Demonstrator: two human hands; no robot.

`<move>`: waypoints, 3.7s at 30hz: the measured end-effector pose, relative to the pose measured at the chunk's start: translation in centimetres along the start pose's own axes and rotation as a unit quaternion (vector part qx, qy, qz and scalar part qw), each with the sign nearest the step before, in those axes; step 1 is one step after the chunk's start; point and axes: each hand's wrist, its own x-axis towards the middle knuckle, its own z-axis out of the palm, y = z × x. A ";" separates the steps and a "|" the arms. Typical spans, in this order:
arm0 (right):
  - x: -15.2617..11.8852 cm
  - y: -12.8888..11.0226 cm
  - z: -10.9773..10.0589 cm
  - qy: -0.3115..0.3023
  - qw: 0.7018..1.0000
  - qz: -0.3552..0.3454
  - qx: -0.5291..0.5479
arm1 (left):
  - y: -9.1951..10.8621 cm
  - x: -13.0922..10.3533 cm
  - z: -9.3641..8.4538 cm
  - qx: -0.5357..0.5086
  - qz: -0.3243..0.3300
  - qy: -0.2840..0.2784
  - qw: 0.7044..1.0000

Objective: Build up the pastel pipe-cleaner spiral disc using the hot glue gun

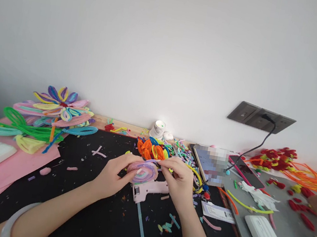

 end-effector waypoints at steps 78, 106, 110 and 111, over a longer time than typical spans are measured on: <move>0.1 0.4 -0.4 -0.068 0.997 0.002 -0.030 | 0.2 0.2 -0.2 -0.013 0.015 0.035 0.999; -0.5 0.6 0.9 -0.085 0.987 0.124 0.052 | -0.7 -0.2 0.6 -0.155 -0.107 0.053 0.981; -0.6 0.6 1.3 -0.078 0.989 0.110 0.060 | -0.5 -0.2 0.6 -0.164 -0.092 0.045 0.981; -0.6 0.6 1.3 -0.076 0.990 0.104 0.059 | -0.5 -0.3 0.6 -0.162 -0.088 0.042 0.982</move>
